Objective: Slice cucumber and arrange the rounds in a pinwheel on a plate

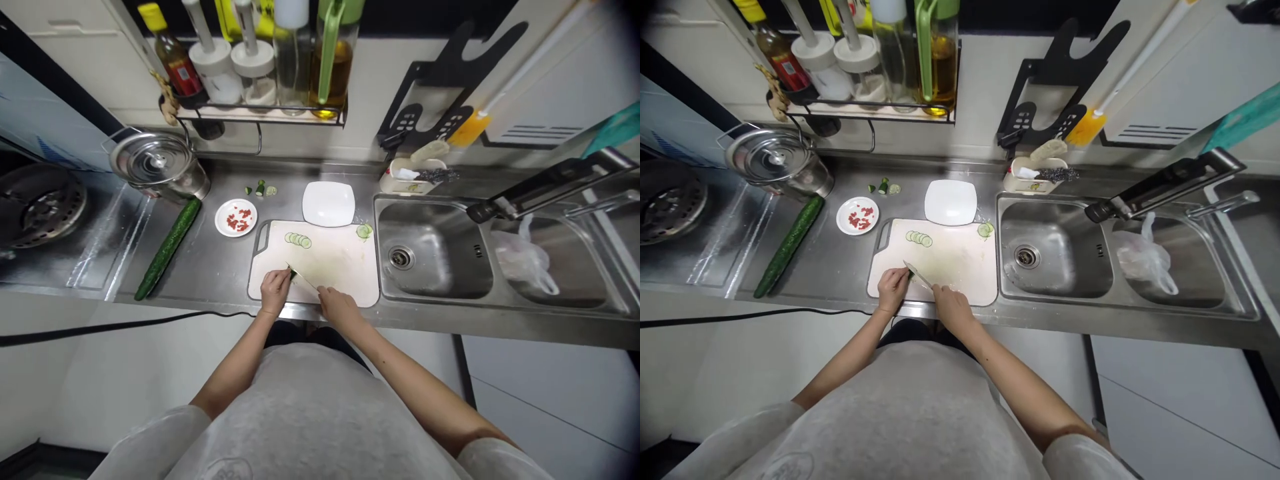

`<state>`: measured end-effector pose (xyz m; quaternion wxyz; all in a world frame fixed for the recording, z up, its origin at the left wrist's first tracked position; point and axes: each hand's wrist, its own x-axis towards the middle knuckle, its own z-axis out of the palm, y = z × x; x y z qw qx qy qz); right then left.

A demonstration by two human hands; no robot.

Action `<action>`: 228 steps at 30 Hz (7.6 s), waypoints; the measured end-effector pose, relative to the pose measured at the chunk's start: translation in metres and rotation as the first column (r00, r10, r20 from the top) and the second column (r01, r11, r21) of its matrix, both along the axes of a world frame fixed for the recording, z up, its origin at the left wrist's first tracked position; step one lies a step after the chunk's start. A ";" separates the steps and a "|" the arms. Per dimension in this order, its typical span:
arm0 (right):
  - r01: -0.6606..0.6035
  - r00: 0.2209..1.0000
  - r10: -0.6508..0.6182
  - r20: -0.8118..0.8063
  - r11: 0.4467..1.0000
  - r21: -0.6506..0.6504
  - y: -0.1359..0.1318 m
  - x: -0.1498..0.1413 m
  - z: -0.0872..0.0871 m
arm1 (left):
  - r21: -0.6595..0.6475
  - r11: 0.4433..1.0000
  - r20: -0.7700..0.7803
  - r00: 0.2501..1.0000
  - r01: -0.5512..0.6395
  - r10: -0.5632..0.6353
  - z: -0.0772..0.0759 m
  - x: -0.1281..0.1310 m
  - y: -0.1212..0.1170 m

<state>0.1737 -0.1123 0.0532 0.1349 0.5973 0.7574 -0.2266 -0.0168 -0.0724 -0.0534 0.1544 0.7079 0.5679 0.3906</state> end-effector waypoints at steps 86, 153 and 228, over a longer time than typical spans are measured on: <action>-0.160 0.985 0.158 -0.069 0.987 -0.028 0.055 -0.030 -0.012 | -0.069 0.997 -0.002 0.999 -0.044 0.044 -0.002 -0.001 0.004; 0.203 0.969 -0.235 0.072 0.930 0.306 -0.013 0.086 -0.022 | -0.422 0.899 -0.257 0.966 -0.117 0.005 0.037 0.065 0.112; -0.102 0.994 0.102 0.029 0.995 -0.014 0.016 -0.010 0.007 | -0.170 0.984 -0.105 0.994 -0.058 0.040 0.006 -0.004 0.002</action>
